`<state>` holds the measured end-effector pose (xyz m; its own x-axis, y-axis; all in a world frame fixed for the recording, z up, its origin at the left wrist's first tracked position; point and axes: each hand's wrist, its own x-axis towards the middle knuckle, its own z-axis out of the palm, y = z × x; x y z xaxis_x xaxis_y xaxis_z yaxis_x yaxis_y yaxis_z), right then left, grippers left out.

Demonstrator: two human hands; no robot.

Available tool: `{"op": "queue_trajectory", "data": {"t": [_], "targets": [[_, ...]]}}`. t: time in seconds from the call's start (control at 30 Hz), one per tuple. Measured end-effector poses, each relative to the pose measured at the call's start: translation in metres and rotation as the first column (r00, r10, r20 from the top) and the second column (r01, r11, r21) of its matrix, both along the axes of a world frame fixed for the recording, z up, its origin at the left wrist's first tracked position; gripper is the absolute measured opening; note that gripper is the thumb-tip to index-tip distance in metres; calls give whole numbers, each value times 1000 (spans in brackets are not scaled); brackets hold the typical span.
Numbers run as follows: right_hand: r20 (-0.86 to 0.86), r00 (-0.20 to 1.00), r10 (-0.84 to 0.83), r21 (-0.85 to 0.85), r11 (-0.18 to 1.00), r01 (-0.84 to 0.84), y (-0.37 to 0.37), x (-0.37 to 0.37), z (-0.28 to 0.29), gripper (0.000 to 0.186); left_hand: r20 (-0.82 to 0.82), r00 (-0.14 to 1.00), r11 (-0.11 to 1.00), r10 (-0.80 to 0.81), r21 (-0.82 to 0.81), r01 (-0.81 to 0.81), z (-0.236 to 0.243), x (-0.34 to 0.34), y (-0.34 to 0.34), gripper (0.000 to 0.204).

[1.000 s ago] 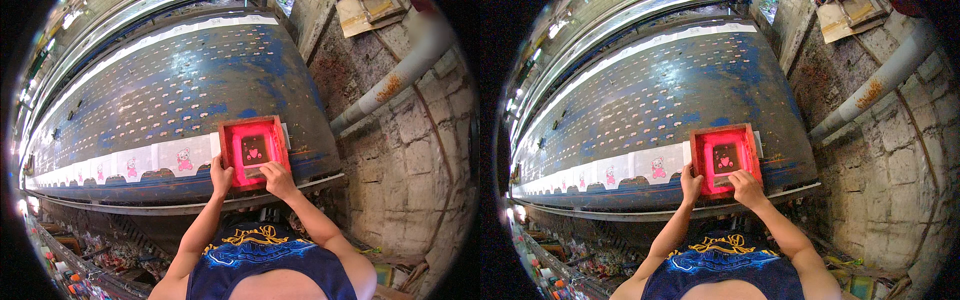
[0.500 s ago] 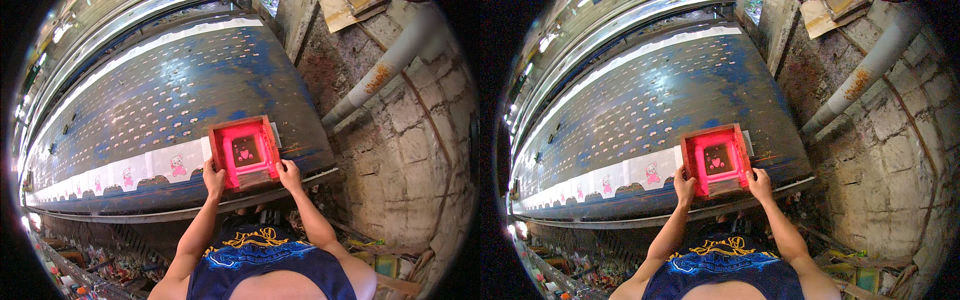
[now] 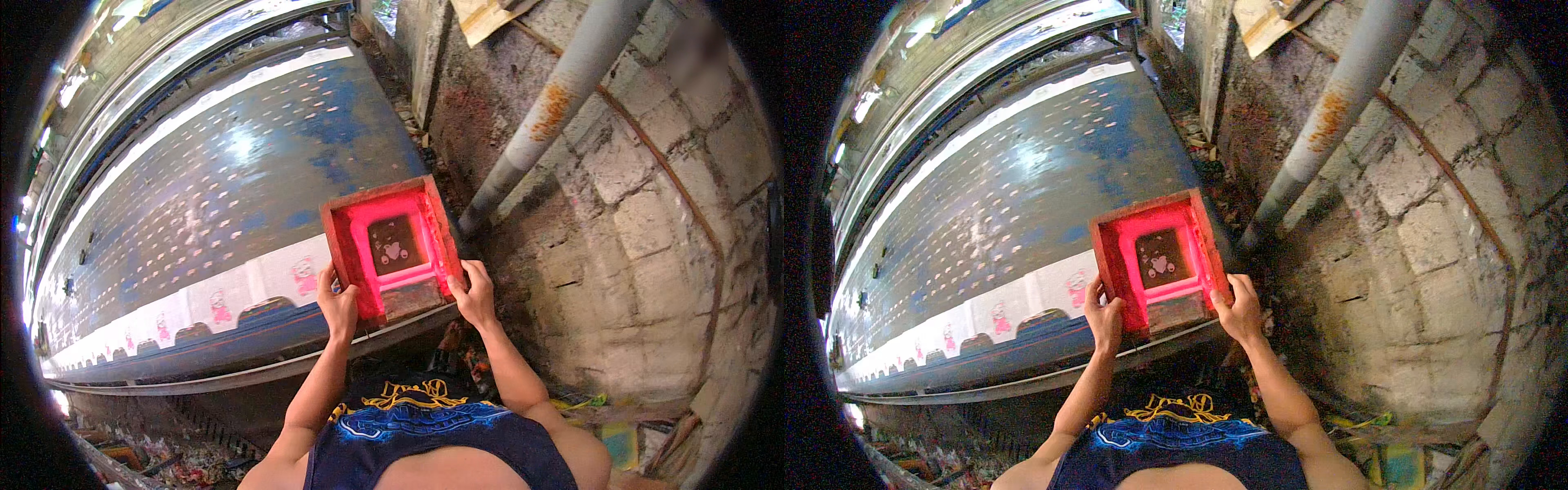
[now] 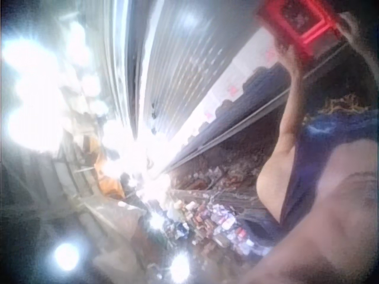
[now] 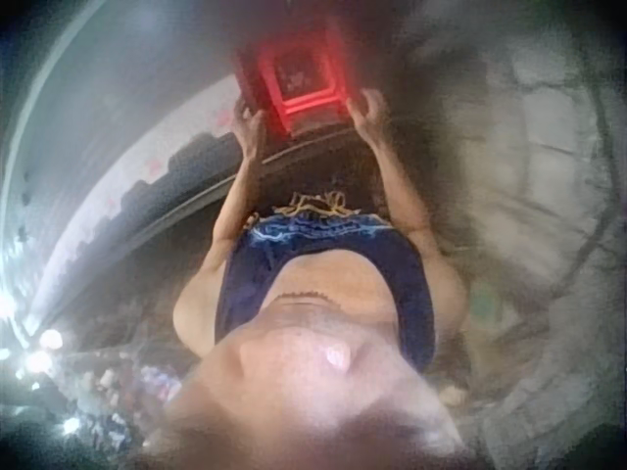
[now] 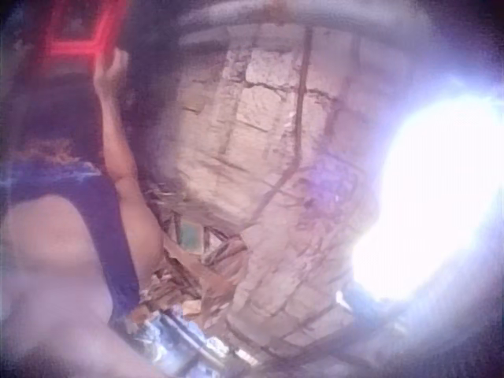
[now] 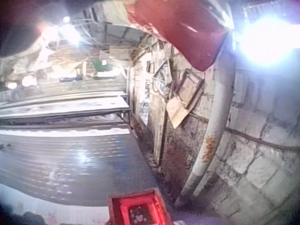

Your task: The person uses a squeegee to apply pink ink through a screen-printing frame onto a long roll of paper with teddy bear motifs. They repeatedly pull the squeegee across the frame, briefly pause to add more ink from a pink cup, and continue printing along the paper roll.

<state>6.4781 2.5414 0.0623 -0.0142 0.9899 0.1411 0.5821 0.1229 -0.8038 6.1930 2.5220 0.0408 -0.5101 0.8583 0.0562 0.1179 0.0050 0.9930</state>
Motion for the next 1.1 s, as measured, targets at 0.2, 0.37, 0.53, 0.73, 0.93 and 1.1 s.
{"op": "queue_trajectory", "data": {"t": [0.2,0.37,0.53,0.73,0.93,1.1], "targets": [[36,998,-52,110,993,48,18,136,21,55,150,988,999,-24,41,18,3,142,30,66],[61,998,-36,163,986,26,40,226,32,56,192,981,999,-21,37,14,2,233,50,66],[79,996,27,124,992,-37,76,262,35,56,174,983,998,61,12,-64,3,270,60,68],[58,978,202,147,967,-209,127,242,31,55,141,971,981,191,18,-196,6,253,65,71],[32,903,429,134,893,-429,186,190,37,52,213,911,925,354,62,-374,-3,225,66,71],[47,786,617,140,775,-617,245,133,32,50,154,786,797,598,-11,-604,4,213,75,70]]}}
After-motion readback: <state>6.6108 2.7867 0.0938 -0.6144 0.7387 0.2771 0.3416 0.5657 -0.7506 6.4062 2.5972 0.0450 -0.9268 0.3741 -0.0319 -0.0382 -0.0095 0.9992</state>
